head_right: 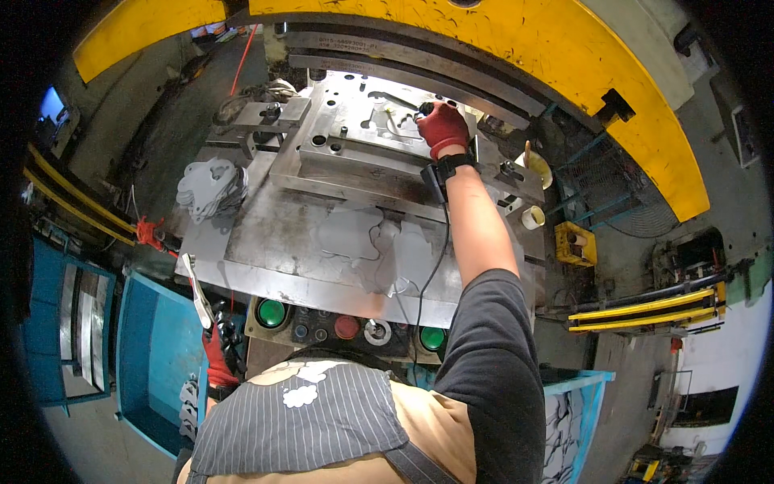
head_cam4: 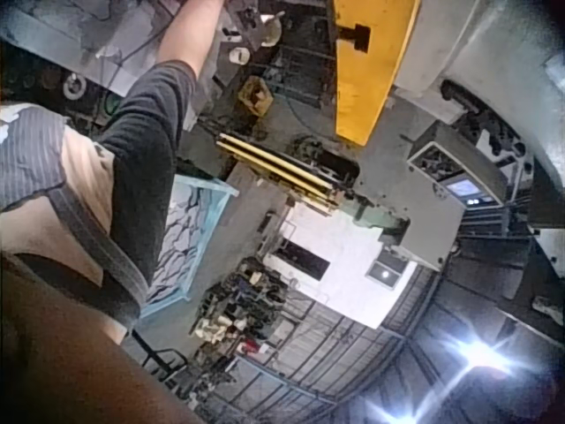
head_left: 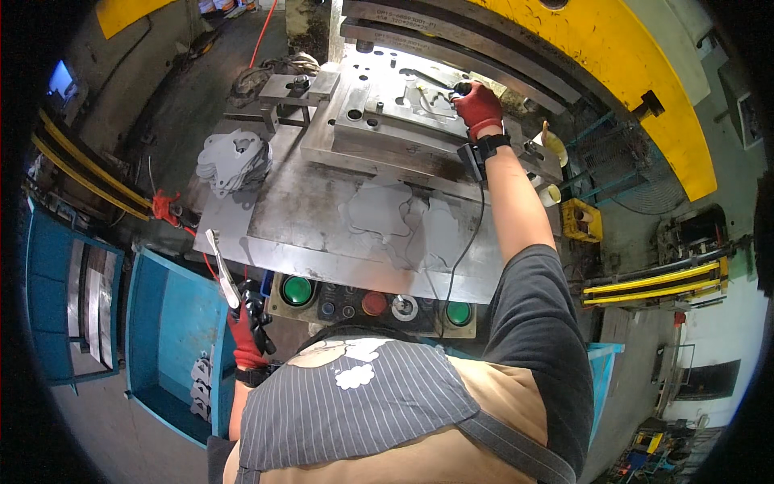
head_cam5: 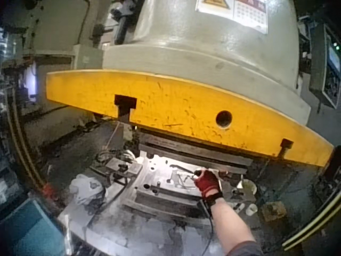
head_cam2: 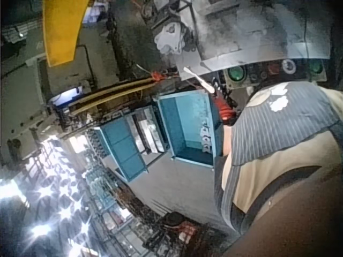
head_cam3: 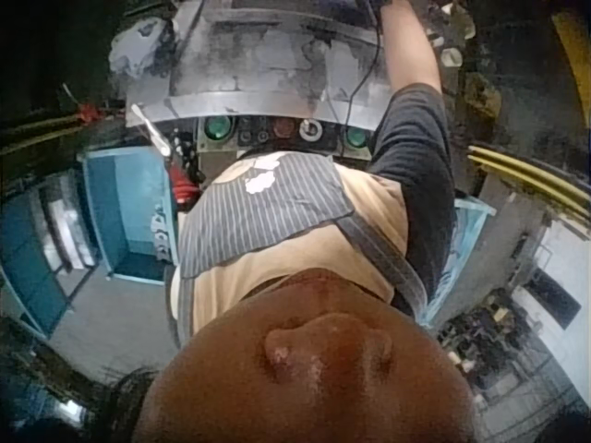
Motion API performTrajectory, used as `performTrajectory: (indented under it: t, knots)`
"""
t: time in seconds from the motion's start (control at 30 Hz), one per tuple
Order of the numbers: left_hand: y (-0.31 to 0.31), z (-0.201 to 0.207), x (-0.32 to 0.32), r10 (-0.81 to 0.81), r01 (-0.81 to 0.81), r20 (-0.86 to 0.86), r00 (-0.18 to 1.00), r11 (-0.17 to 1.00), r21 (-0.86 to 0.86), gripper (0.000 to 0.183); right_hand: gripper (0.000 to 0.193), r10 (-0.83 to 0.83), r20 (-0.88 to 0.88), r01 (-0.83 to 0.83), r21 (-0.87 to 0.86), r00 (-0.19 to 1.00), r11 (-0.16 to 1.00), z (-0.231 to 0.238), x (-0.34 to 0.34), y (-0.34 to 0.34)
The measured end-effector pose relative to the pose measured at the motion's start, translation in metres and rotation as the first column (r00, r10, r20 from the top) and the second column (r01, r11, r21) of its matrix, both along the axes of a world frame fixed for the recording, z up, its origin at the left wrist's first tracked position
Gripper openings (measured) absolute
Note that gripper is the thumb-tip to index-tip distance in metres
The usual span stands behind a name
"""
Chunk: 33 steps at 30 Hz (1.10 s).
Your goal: Operate a hydraulic press machine to stamp metal components using tongs to position parts.
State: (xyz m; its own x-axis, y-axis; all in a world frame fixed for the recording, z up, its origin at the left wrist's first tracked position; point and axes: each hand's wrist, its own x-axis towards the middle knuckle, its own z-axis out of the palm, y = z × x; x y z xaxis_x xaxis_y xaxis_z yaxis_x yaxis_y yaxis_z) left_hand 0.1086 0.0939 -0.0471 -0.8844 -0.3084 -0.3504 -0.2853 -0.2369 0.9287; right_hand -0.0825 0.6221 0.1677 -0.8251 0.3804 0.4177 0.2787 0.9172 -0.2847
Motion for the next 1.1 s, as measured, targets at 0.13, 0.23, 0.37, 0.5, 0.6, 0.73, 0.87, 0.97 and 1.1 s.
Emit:
performTrajectory:
  t: [0.13, 0.23, 0.37, 0.5, 0.6, 0.73, 0.87, 0.97, 1.1]
  knots:
    - [0.004, 0.01, 0.001, -0.003, 0.003, -0.021, 1.0, 0.999, -0.039, 0.028, 0.033, 0.0, 0.007, 0.0, 0.022, 1.0, 1.0, -0.001, 0.001, 0.0]
    - [0.009, 0.024, 0.003, -0.068, 0.067, -0.094, 0.993, 0.998, -0.016, 0.024, 0.036, -0.022, 0.04, 0.02, 0.037, 0.999, 0.999, -0.002, -0.001, 0.002]
    - [0.016, 0.023, 0.003, -0.019, 0.021, -0.023, 1.0, 0.996, 0.09, 0.014, 0.037, -0.004, -0.052, 0.005, 0.017, 0.999, 1.0, -0.001, 0.005, 0.006]
    - [0.025, 0.028, -0.011, -0.181, 0.187, -0.084, 0.98, 0.98, 0.065, 0.015, 0.046, -0.121, -0.227, 0.03, -0.367, 0.966, 0.93, -0.032, 0.015, 0.081]
    - [0.035, 0.037, -0.01, -0.147, 0.136, -0.044, 0.988, 0.974, -0.18, 0.02, 0.028, 0.102, -0.448, -0.451, -0.807, 0.888, 0.382, -0.039, 0.068, 0.093]
    - [0.059, 0.049, -0.006, -0.28, 0.289, -0.155, 0.948, 0.957, 0.039, 0.033, 0.016, -0.303, -0.456, -0.378, -0.882, 0.837, 0.281, -0.067, 0.182, 0.157]
    - [0.069, 0.035, -0.01, -0.389, 0.427, -0.201, 0.899, 0.882, 0.201, 0.034, 0.008, -0.616, -0.316, 0.062, -0.857, 0.722, 0.512, -0.104, 0.267, 0.24]
    - [0.077, 0.019, 0.002, -0.477, 0.37, -0.261, 0.839, 0.853, -0.369, 0.034, 0.014, -0.729, -0.102, 0.558, -0.574, 0.677, 0.599, -0.115, 0.286, 0.259]
    - [0.084, 0.026, 0.02, -0.27, 0.292, -0.186, 0.945, 0.951, 0.1, 0.033, 0.02, -0.756, 0.081, 0.76, -0.112, 0.649, 0.64, -0.119, 0.267, 0.256]
